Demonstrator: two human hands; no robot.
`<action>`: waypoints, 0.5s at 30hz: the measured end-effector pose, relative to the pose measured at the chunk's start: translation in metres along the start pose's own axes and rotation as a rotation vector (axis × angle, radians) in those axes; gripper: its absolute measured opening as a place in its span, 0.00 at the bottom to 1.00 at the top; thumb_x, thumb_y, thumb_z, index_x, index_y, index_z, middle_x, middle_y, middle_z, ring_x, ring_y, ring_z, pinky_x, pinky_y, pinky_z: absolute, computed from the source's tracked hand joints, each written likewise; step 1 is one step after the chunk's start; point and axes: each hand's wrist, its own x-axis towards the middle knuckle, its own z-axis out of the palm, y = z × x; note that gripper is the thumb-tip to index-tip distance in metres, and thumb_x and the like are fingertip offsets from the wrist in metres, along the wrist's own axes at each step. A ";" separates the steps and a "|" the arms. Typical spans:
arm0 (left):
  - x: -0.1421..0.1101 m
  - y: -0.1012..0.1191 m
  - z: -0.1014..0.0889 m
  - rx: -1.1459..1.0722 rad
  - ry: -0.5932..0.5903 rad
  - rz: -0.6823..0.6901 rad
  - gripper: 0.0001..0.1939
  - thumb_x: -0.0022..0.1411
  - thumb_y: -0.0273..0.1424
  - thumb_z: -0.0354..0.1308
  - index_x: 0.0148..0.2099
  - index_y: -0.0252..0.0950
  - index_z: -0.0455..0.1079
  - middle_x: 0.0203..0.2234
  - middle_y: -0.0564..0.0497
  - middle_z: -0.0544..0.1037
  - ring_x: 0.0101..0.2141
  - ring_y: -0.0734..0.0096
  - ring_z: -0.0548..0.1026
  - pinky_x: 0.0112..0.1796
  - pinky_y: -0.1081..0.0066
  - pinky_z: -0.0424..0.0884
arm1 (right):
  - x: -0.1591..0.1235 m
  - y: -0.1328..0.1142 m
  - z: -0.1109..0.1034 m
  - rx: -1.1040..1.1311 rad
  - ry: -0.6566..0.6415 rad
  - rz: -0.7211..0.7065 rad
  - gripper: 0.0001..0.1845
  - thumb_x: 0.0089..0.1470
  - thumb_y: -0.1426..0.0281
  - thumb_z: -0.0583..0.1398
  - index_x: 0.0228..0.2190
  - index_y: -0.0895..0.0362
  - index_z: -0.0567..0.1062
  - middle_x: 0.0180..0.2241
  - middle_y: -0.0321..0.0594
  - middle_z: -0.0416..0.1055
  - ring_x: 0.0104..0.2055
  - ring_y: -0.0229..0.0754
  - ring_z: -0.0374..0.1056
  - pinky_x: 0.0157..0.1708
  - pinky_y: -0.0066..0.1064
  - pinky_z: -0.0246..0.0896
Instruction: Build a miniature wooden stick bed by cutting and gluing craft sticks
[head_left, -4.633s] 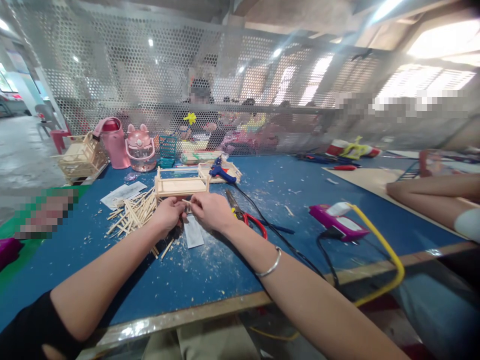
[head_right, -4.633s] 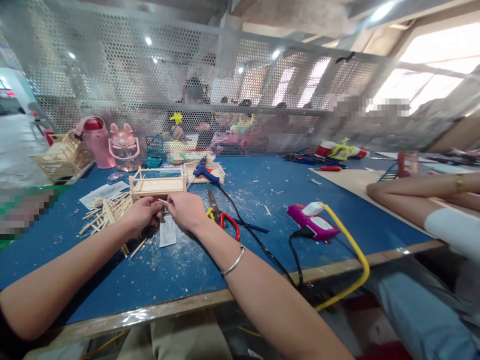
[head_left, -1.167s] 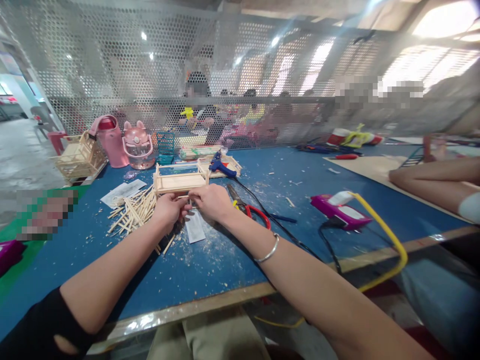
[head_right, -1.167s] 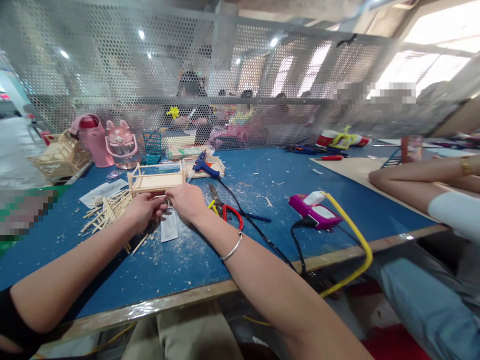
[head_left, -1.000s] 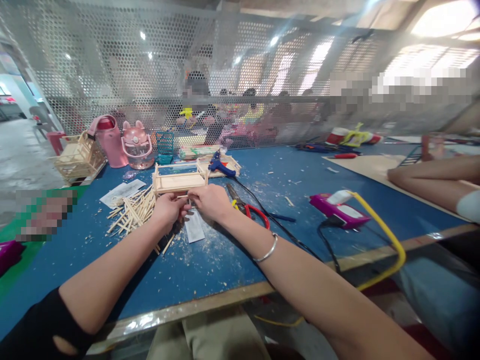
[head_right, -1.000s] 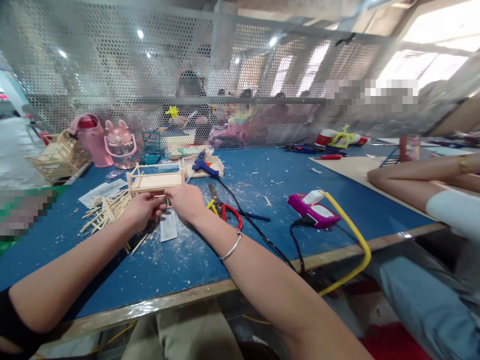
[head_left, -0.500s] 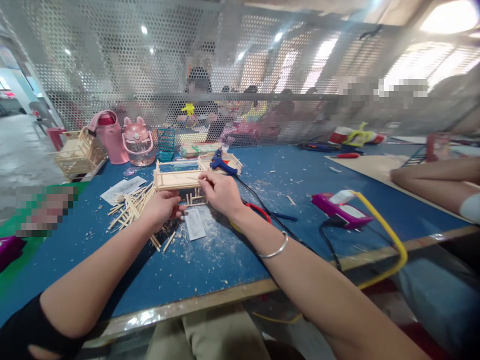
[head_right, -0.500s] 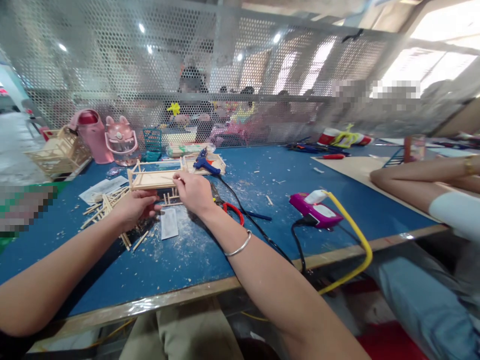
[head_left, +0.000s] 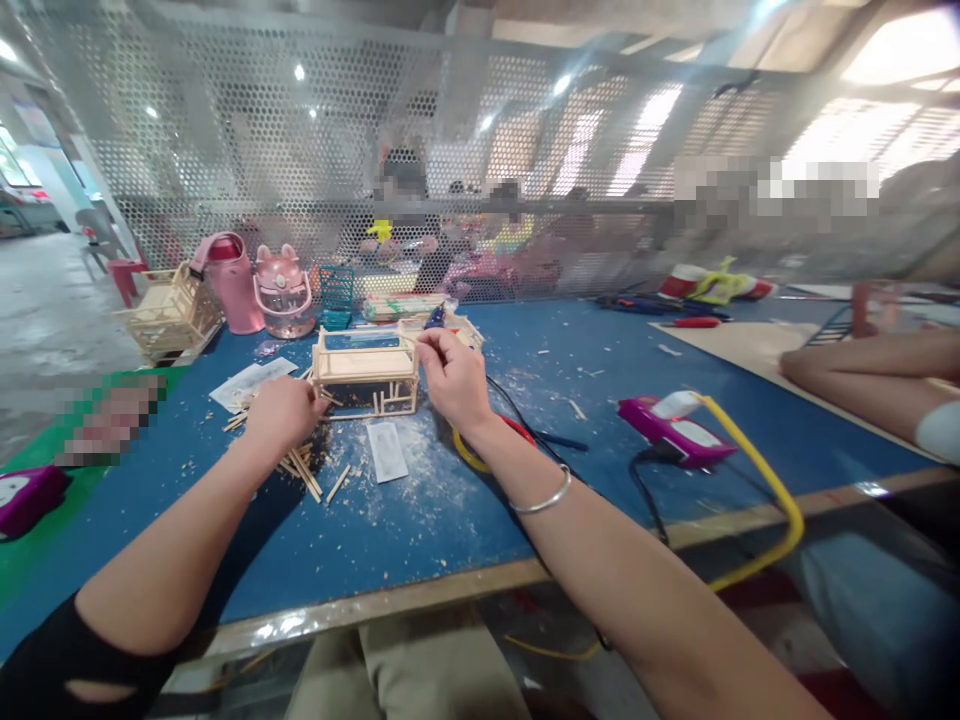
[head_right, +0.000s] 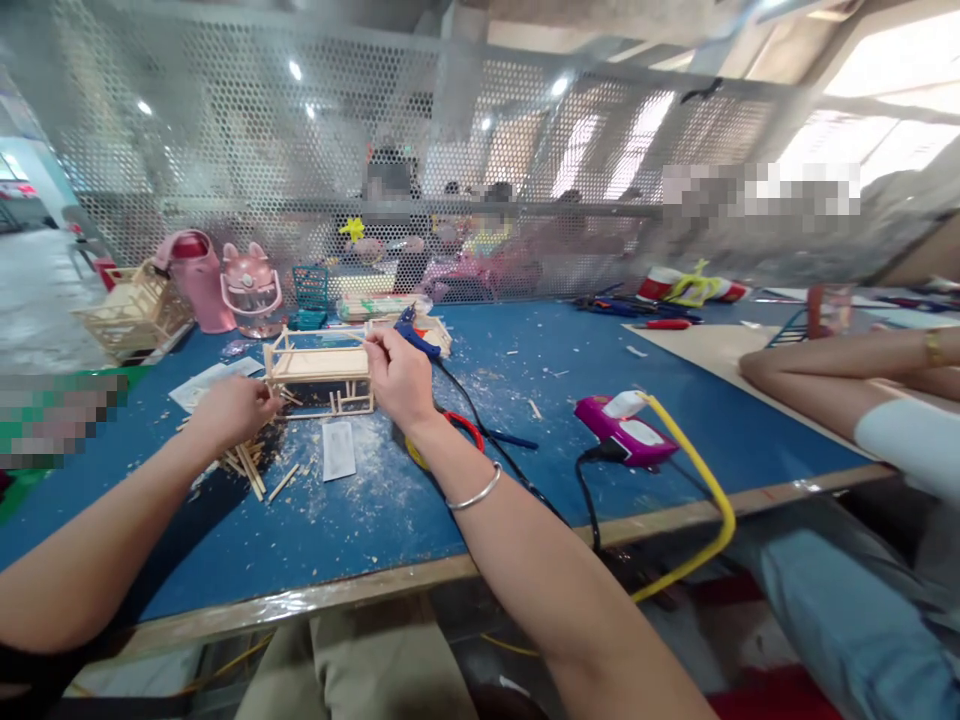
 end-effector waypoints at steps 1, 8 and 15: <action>0.004 0.002 0.001 -0.032 0.046 -0.007 0.20 0.58 0.40 0.44 0.32 0.34 0.74 0.31 0.39 0.76 0.33 0.56 0.74 0.32 0.65 0.65 | 0.003 0.001 -0.001 0.029 0.006 0.020 0.07 0.52 0.71 0.52 0.29 0.58 0.70 0.24 0.35 0.68 0.27 0.35 0.62 0.30 0.25 0.55; 0.041 0.027 -0.033 -0.309 0.380 -0.061 0.15 0.60 0.34 0.43 0.35 0.33 0.68 0.30 0.42 0.76 0.32 0.62 0.72 0.32 0.68 0.63 | 0.028 0.006 -0.022 0.280 -0.046 0.220 0.06 0.50 0.69 0.54 0.25 0.57 0.67 0.19 0.31 0.63 0.20 0.31 0.57 0.22 0.24 0.52; 0.074 0.058 -0.083 -0.420 0.521 0.235 0.07 0.58 0.29 0.48 0.33 0.34 0.66 0.29 0.47 0.75 0.32 0.68 0.70 0.33 0.70 0.61 | 0.000 -0.009 -0.054 0.343 -0.157 0.346 0.07 0.51 0.66 0.54 0.27 0.57 0.66 0.18 0.30 0.61 0.18 0.30 0.53 0.20 0.24 0.50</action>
